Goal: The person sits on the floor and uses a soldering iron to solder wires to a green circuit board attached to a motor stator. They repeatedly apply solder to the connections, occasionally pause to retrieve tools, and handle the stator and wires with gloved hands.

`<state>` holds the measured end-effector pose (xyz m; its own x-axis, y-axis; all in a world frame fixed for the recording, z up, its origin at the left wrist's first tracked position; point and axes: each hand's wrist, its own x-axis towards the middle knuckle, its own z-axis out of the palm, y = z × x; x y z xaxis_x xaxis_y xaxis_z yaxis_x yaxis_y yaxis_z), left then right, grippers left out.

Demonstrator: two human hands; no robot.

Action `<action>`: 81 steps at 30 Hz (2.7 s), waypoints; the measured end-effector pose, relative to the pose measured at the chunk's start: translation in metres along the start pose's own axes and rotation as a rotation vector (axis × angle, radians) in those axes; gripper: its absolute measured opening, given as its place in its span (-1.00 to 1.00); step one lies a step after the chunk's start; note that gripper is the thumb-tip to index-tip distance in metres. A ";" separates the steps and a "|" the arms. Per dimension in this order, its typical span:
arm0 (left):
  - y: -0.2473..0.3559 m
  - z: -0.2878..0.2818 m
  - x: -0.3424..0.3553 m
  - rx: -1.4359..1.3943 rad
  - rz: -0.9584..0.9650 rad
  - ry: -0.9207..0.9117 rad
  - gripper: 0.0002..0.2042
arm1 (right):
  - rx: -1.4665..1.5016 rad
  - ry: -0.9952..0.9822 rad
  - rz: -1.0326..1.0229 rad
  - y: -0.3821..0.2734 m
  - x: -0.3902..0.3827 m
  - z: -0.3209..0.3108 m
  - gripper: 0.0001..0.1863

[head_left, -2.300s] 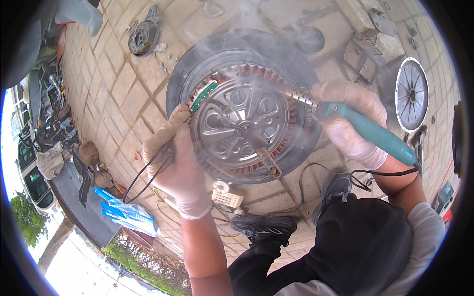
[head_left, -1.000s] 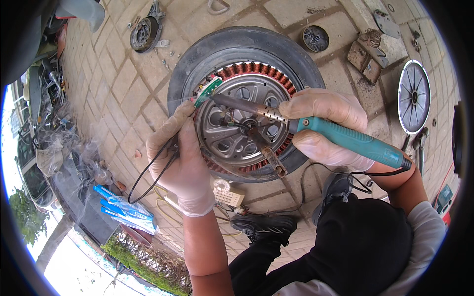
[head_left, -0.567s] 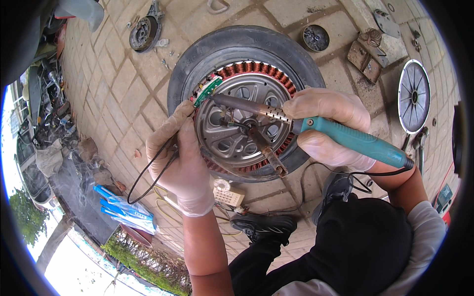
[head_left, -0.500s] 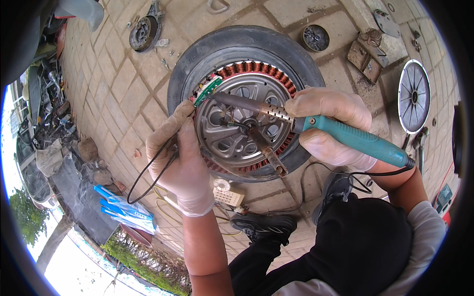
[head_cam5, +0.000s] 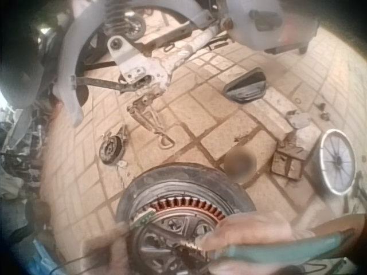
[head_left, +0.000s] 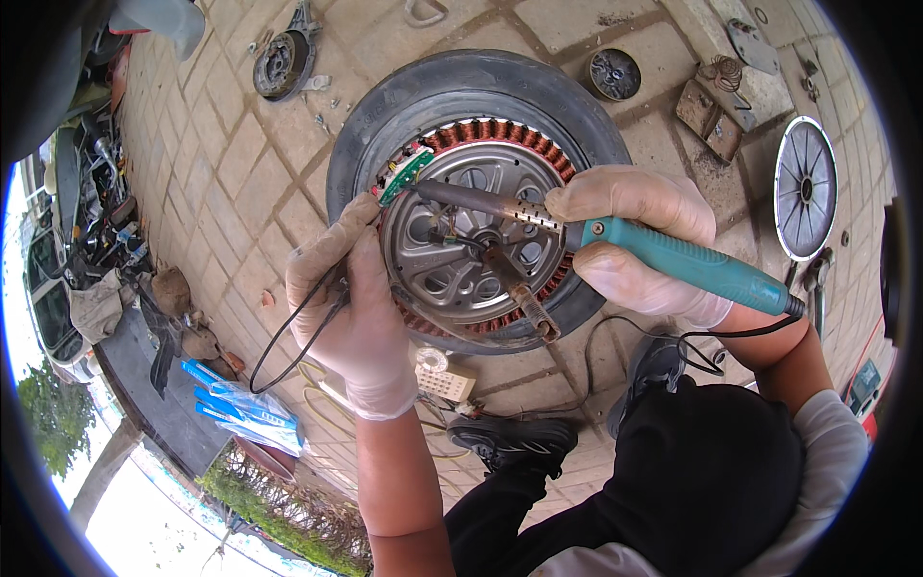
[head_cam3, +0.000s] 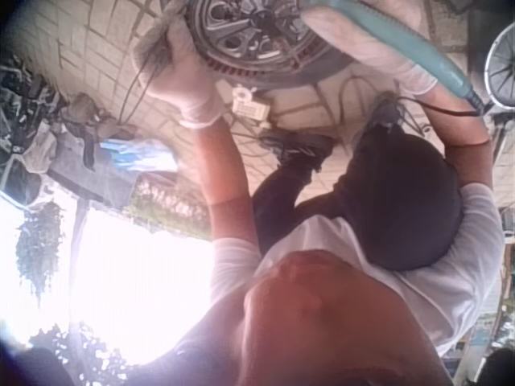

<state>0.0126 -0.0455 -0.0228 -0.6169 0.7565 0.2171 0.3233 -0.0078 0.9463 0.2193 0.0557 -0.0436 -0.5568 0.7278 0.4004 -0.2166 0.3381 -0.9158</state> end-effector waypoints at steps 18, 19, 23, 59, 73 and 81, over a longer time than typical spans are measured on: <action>0.000 0.001 -0.001 -0.013 0.005 0.011 -0.91 | 0.025 0.001 -0.049 0.004 0.000 0.002 -0.64; 0.000 0.001 0.000 -0.010 0.007 0.009 -0.91 | 0.023 0.005 -0.058 0.004 0.000 0.002 -0.64; 0.000 0.001 0.000 0.010 0.005 0.011 -0.91 | 0.008 0.000 -0.059 0.004 0.000 0.002 -0.64; 0.001 0.000 -0.001 -0.031 -0.039 0.015 -0.90 | 0.153 0.160 0.420 -0.023 -0.016 -0.015 -0.62; 0.003 -0.002 -0.001 -0.045 -0.050 -0.018 -0.89 | -0.140 0.596 0.647 0.020 -0.032 -0.071 -0.71; 0.003 -0.002 0.001 -0.043 -0.059 -0.023 -0.89 | -0.210 0.585 0.692 0.033 -0.030 -0.068 -0.72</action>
<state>0.0122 -0.0461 -0.0191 -0.6170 0.7715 0.1551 0.2551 0.0096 0.9669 0.2834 0.0863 -0.0839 -0.0027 0.9734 -0.2290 0.1940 -0.2241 -0.9551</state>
